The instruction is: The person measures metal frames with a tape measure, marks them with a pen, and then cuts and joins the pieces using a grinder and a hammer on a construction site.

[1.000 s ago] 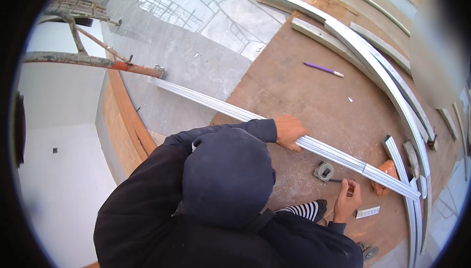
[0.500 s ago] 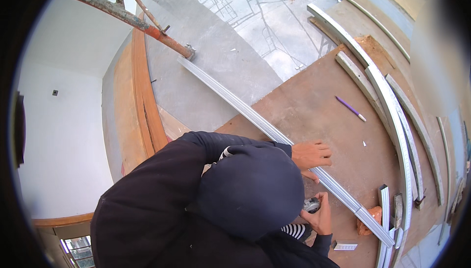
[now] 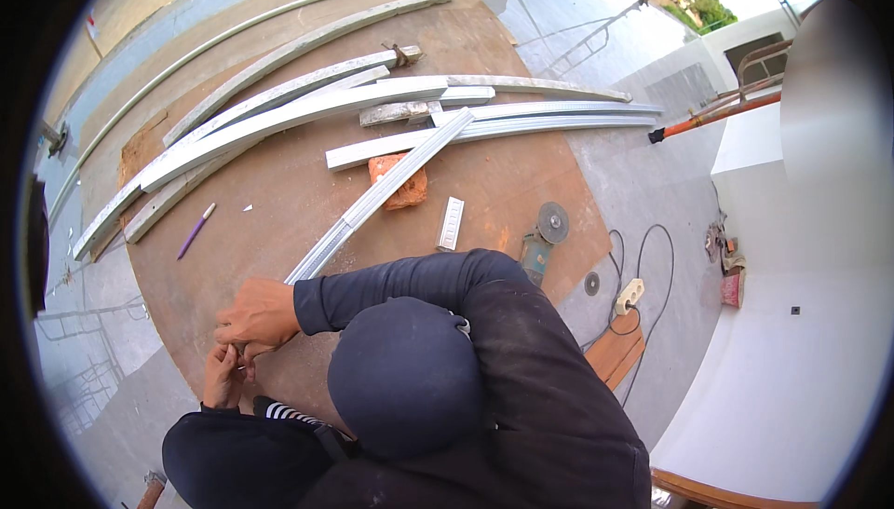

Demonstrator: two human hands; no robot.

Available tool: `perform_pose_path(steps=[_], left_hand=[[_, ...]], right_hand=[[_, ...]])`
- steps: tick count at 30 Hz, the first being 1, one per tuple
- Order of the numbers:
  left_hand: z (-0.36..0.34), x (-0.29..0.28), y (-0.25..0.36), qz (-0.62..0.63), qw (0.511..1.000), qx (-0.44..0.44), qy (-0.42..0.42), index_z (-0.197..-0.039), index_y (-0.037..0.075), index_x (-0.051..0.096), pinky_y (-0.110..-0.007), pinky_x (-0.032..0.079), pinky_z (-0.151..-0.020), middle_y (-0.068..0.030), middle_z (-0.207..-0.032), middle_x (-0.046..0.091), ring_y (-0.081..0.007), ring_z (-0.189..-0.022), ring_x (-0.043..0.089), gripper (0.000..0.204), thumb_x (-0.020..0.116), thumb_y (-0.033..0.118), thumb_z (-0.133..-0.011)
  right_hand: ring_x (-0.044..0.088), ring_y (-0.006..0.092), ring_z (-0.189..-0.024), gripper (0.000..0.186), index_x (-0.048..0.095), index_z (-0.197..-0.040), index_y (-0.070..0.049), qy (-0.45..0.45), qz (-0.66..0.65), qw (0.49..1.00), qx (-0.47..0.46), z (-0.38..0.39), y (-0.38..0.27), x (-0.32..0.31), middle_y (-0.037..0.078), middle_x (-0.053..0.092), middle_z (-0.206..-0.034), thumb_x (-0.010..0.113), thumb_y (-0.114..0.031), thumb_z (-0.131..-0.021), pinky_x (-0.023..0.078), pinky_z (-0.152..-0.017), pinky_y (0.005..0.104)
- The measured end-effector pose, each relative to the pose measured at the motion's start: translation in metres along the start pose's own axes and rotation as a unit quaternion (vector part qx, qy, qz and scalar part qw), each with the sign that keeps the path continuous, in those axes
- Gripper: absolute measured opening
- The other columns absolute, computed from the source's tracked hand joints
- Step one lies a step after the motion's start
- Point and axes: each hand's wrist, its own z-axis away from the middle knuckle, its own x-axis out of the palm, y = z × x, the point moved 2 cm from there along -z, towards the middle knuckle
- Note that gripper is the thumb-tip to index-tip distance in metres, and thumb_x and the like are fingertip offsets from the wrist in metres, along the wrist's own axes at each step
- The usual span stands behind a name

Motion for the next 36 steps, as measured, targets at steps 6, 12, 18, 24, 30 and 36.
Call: perform_pose_path(steps=[6,12,18,24,30,36], left_hand=[[0.037,-0.081,0.021,0.015,0.989,0.095,0.108,-0.083,0.010,0.052,-0.025,0.046,-0.054,-0.0020,-0.073,0.058,-0.0121,-0.061,0.058,0.019,0.063,0.019,-0.096],[0.245,-0.271,-0.004,0.185,0.863,0.137,0.451,-0.096,0.008,0.064,-0.028,0.056,-0.082,-0.0051,-0.090,0.070,-0.0157,-0.088,0.067,0.007,0.065,0.015,-0.094],[0.343,-0.353,-0.028,0.260,0.677,0.148,0.672,-0.103,0.002,0.061,-0.032,0.053,-0.083,-0.0100,-0.099,0.062,-0.0205,-0.091,0.061,0.013,0.066,0.006,-0.092],[0.374,-0.371,-0.077,0.326,0.577,0.202,0.720,-0.105,0.002,0.060,-0.035,0.054,-0.082,-0.0090,-0.094,0.063,-0.0214,-0.086,0.062,0.012,0.063,0.008,-0.095],[0.324,-0.383,-0.085,0.359,0.589,0.189,0.699,-0.108,0.003,0.059,-0.040,0.055,-0.086,-0.0107,-0.097,0.065,-0.0245,-0.091,0.066,0.011,0.058,0.008,-0.097],[0.282,-0.382,-0.080,0.378,0.581,0.130,0.709,-0.113,0.000,0.057,-0.044,0.057,-0.089,-0.0121,-0.100,0.065,-0.0277,-0.092,0.067,0.017,0.054,0.006,-0.098]], right_hand=[[0.066,0.0291,-0.078,0.027,0.052,-0.101,-0.012,-0.046,0.072,0.995,0.046,0.031,0.044,-0.023,0.008,0.058,-0.089,0.065,-0.031,-0.087,0.051,-0.063,0.0419],[0.059,0.0263,-0.079,0.026,0.057,-0.103,-0.010,-0.143,0.255,0.942,0.166,0.115,0.125,-0.128,0.005,0.055,-0.088,0.069,-0.016,-0.081,0.048,-0.060,0.0387],[0.058,0.0368,-0.088,0.051,0.062,-0.129,-0.022,-0.231,0.237,0.942,0.058,0.139,0.093,-0.156,0.020,0.053,-0.100,0.062,-0.002,-0.082,0.047,-0.066,0.0451],[0.057,0.0361,-0.091,0.058,0.060,-0.132,-0.020,-0.264,0.234,0.935,0.023,0.071,0.085,-0.134,0.019,0.052,-0.099,0.064,-0.004,-0.077,0.045,-0.070,0.0448],[0.055,0.0330,-0.087,0.060,0.062,-0.127,-0.017,-0.258,0.223,0.938,-0.058,-0.013,0.041,-0.101,0.016,0.051,-0.096,0.066,-0.005,-0.069,0.045,-0.069,0.0418],[0.053,0.0306,-0.080,0.056,0.063,-0.126,-0.015,-0.243,0.238,0.939,-0.047,-0.051,0.018,-0.073,0.015,0.048,-0.088,0.061,0.000,-0.072,0.042,-0.065,0.0417]])
